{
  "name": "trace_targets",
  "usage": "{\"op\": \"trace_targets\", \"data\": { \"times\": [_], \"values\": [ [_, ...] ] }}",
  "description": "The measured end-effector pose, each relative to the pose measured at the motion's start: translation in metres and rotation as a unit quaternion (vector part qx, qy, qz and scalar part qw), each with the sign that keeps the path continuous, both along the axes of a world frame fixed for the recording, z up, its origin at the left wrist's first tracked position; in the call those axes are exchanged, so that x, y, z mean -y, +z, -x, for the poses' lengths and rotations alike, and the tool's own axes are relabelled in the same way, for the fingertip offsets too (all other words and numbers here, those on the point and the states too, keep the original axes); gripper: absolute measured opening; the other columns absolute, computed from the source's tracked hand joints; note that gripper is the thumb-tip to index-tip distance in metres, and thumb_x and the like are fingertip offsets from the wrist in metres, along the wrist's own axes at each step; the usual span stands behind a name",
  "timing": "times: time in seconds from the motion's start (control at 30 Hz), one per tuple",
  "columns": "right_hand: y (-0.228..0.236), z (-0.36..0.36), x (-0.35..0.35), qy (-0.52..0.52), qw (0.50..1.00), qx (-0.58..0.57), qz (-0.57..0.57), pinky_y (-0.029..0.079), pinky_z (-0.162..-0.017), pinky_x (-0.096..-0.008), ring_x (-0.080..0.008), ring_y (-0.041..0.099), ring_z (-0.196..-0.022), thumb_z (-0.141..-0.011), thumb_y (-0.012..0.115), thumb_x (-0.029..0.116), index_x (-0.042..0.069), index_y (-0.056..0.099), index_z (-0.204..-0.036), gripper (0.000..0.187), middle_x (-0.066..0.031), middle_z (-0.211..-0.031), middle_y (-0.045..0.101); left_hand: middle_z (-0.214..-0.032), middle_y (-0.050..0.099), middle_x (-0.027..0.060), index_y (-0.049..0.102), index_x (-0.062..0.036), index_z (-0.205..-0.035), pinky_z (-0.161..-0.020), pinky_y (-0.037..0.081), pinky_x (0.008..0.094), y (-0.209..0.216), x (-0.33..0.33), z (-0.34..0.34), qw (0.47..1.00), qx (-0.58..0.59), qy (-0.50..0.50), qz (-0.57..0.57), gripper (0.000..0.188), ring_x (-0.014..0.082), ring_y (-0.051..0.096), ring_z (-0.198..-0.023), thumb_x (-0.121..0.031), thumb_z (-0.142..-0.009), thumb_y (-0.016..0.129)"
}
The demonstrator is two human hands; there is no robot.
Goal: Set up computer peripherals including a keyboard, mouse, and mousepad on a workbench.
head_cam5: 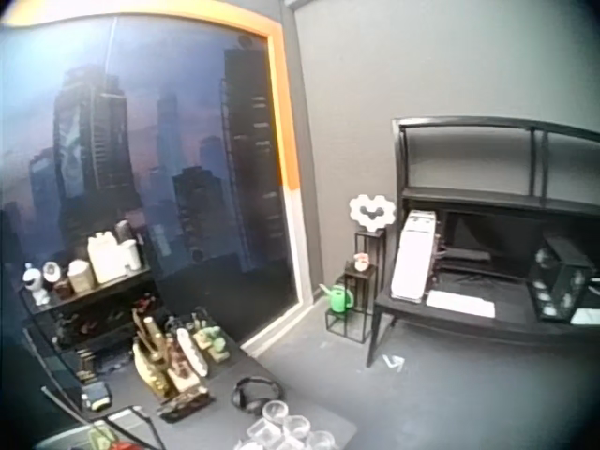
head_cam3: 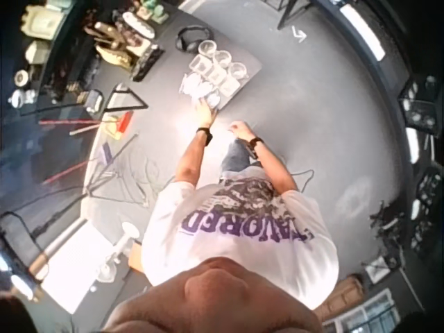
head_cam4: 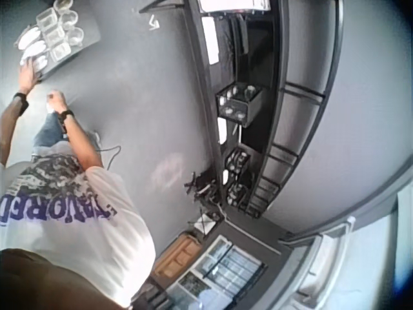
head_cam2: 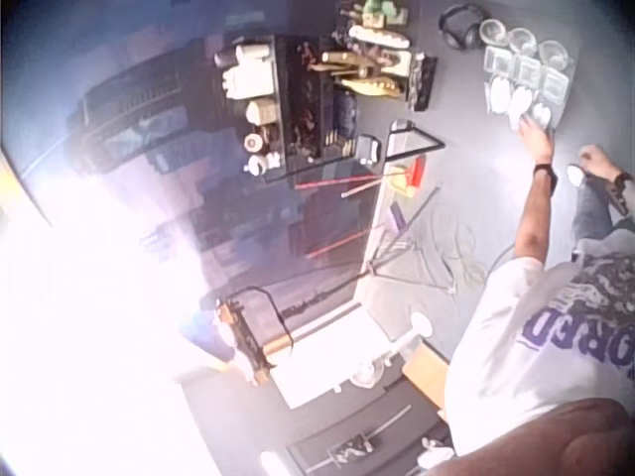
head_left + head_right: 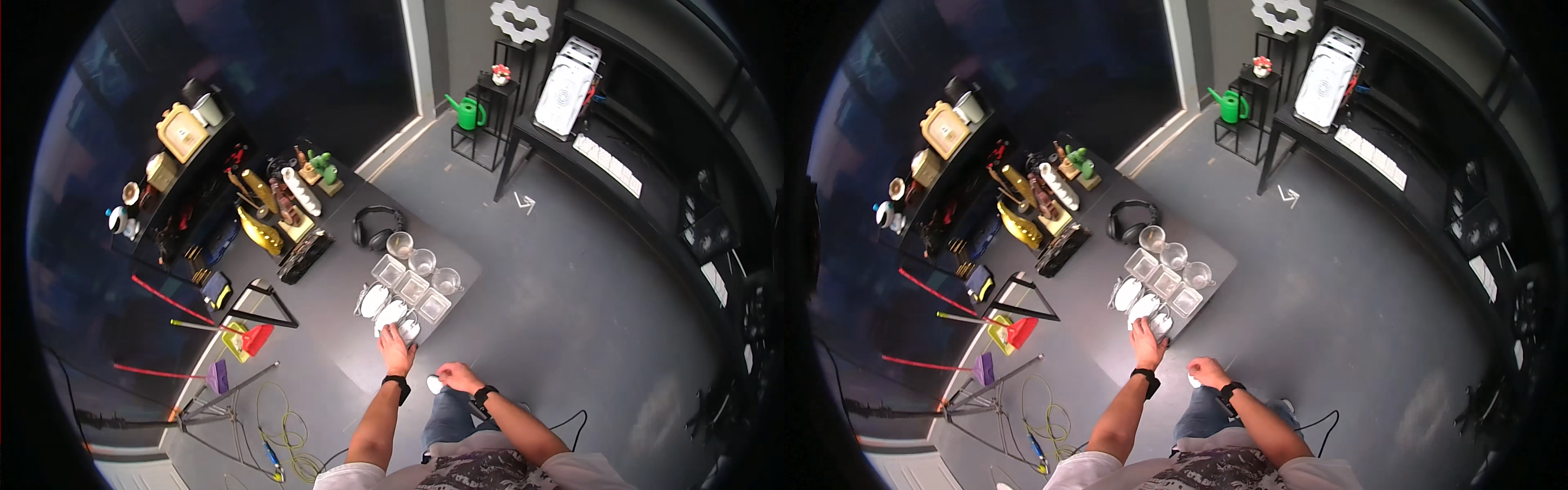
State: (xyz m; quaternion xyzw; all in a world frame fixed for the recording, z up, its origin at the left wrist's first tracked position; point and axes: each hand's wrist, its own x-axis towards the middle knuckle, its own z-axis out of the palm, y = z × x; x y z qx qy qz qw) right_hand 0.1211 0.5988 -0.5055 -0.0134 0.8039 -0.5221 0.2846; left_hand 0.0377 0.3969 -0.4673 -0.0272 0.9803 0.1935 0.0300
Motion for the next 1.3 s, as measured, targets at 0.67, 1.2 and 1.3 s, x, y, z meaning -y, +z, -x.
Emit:
{"op": "trace_targets", "data": {
  "times": [0.67, 1.2, 1.3],
  "values": [
    [0.017, 0.044, 0.001, -0.045, 0.998, -0.018, 0.029, 0.055, -0.079, -0.0377, -0.0295, 0.070, -0.088, -0.083, 0.065, 0.021, 0.011, 0.073, -0.095, 0.018, -0.0131, -0.093, 0.073, -0.109, 0.057, 0.0203, 0.052, 0.0012, -0.112, -0.095, 0.045, 0.0432, -0.027, 0.063, 0.007, 0.994, 0.041, 0.058, 0.084, 0.069, 0.0374, 0.053, -0.109, -0.030, -0.062, 0.088],
    [0.095, 0.206, -0.116, -0.043, 0.990, -0.129, -0.027, 0.054, -0.080, -0.0412, -0.0315, 0.070, -0.088, -0.089, 0.064, 0.035, 0.008, 0.071, -0.094, 0.028, -0.0124, -0.091, 0.073, -0.086, 0.072, 0.0205, 0.067, 0.0087, -0.099, -0.073, 0.054, 0.0388, 0.109, -0.059, 0.092, 0.980, 0.092, -0.034, -0.176, 0.057, 0.0299, 0.070, -0.077, -0.028, -0.062, 0.090],
    [0.111, 0.216, -0.140, -0.062, 0.993, -0.104, 0.008, 0.055, -0.079, -0.0409, -0.0295, 0.070, -0.087, -0.091, 0.060, 0.049, 0.004, 0.071, -0.095, 0.047, -0.0127, -0.090, 0.073, -0.086, 0.072, 0.0174, 0.065, 0.0086, -0.101, -0.072, 0.054, 0.0360, 0.100, -0.111, 0.139, 0.952, 0.079, -0.088, -0.283, 0.055, 0.0238, 0.069, -0.077, -0.026, -0.065, 0.089]
  ]
}}
